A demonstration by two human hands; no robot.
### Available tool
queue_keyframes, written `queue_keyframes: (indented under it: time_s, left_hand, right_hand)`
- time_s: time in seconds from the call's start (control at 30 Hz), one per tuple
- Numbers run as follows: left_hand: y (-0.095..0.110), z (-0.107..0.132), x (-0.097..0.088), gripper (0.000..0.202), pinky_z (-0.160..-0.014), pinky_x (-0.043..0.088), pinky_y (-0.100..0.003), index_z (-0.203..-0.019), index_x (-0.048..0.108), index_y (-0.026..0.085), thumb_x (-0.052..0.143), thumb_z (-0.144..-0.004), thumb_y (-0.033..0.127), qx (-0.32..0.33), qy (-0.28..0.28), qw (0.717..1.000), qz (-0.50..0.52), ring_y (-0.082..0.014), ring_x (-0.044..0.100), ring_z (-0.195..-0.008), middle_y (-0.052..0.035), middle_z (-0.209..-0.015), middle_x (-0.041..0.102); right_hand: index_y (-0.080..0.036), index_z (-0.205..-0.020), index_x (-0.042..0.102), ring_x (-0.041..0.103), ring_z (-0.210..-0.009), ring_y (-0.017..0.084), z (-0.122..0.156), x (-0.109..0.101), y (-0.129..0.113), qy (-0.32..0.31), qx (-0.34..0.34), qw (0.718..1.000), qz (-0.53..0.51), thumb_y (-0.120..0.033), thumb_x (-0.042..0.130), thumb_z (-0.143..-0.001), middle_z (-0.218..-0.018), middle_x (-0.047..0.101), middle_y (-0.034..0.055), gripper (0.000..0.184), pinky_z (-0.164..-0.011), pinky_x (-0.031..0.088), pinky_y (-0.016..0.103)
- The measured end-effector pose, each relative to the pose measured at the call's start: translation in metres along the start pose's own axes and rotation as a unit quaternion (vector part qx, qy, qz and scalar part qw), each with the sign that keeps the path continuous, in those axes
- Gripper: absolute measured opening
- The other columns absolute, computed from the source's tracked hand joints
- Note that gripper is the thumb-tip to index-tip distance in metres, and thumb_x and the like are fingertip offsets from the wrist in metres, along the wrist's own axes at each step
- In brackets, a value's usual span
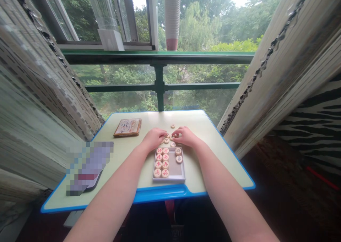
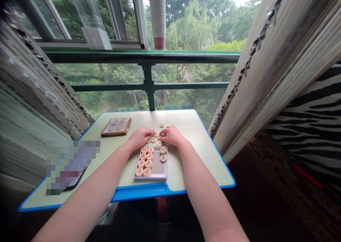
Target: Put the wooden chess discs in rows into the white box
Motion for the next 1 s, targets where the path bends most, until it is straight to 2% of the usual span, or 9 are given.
queue_keyframes:
  time_s: [0.23, 0.47, 0.63, 0.73, 0.83, 1.0]
  left_hand:
    - [-0.005, 0.001, 0.001, 0.037, -0.093, 0.043, -0.031, -0.089, 0.072, 0.024, 0.043, -0.074, 0.007, -0.019, -0.024, 0.999, -0.01, -0.0192, 0.056, -0.1, -0.0016, -0.103, 0.068]
    - [-0.004, 0.002, -0.003, 0.035, -0.093, 0.042, -0.034, -0.087, 0.072, 0.021, 0.042, -0.075, 0.006, -0.03, -0.011, 0.999, -0.019, -0.0209, 0.056, -0.1, -0.0039, -0.103, 0.068]
    - [0.004, 0.002, -0.01, 0.026, -0.092, 0.043, -0.033, -0.096, 0.07, 0.018, 0.051, -0.077, 0.019, -0.04, 0.028, 0.999, 0.012, -0.0211, 0.057, -0.099, -0.0056, -0.1, 0.069]
    - [0.01, 0.002, -0.011, 0.027, -0.087, 0.045, -0.032, -0.097, 0.07, 0.019, 0.058, -0.076, 0.031, -0.042, 0.016, 0.998, 0.049, -0.0211, 0.059, -0.093, -0.0054, -0.095, 0.07]
    - [0.013, 0.002, -0.011, 0.027, -0.084, 0.046, -0.031, -0.096, 0.071, 0.02, 0.057, -0.077, 0.033, -0.046, 0.004, 0.996, 0.079, -0.0199, 0.061, -0.088, -0.0045, -0.092, 0.071]
    - [0.012, 0.001, -0.01, 0.026, -0.083, 0.047, -0.032, -0.093, 0.071, 0.02, 0.059, -0.076, 0.035, -0.067, 0.029, 0.991, 0.113, -0.02, 0.062, -0.087, -0.0047, -0.09, 0.071]
  right_hand:
    - [-0.024, -0.093, 0.072, 0.05, -0.082, 0.019, -0.001, 0.001, -0.002, 0.003, -0.002, 1.0, 0.002, -0.033, 0.066, -0.07, -0.082, 0.062, 0.0056, 0.025, -0.081, 0.039, 0.029]
    - [-0.023, -0.089, 0.072, 0.049, -0.082, 0.019, -0.002, 0.002, -0.002, -0.001, -0.003, 1.0, -0.008, -0.036, 0.067, -0.069, -0.082, 0.061, 0.0058, 0.024, -0.081, 0.038, 0.03]
    - [-0.023, -0.09, 0.071, 0.048, -0.084, 0.018, -0.002, -0.003, -0.005, 0.033, -0.004, 0.999, -0.038, -0.031, 0.065, -0.071, -0.083, 0.06, 0.0051, 0.022, -0.081, 0.038, 0.03]
    - [-0.022, -0.092, 0.071, 0.05, -0.084, 0.017, -0.001, -0.006, -0.007, 0.043, -0.017, 0.996, -0.072, -0.033, 0.064, -0.072, -0.083, 0.06, 0.0047, 0.024, -0.08, 0.039, 0.029]
    - [-0.02, -0.094, 0.071, 0.052, -0.08, 0.016, -0.001, -0.008, -0.01, 0.034, -0.026, 0.994, -0.1, -0.034, 0.064, -0.074, -0.082, 0.061, 0.0044, 0.025, -0.077, 0.04, 0.028]
    - [-0.018, -0.096, 0.071, 0.055, -0.074, 0.014, -0.001, -0.008, -0.011, 0.037, -0.016, 0.991, -0.126, -0.034, 0.063, -0.075, -0.082, 0.063, 0.0046, 0.027, -0.07, 0.042, 0.026]
Point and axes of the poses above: each hand's wrist, its own z-axis away from the middle knuckle, its own x-axis out of the palm, y = z × x, the point moved 4 cm from there along -z, towards the middle knuckle
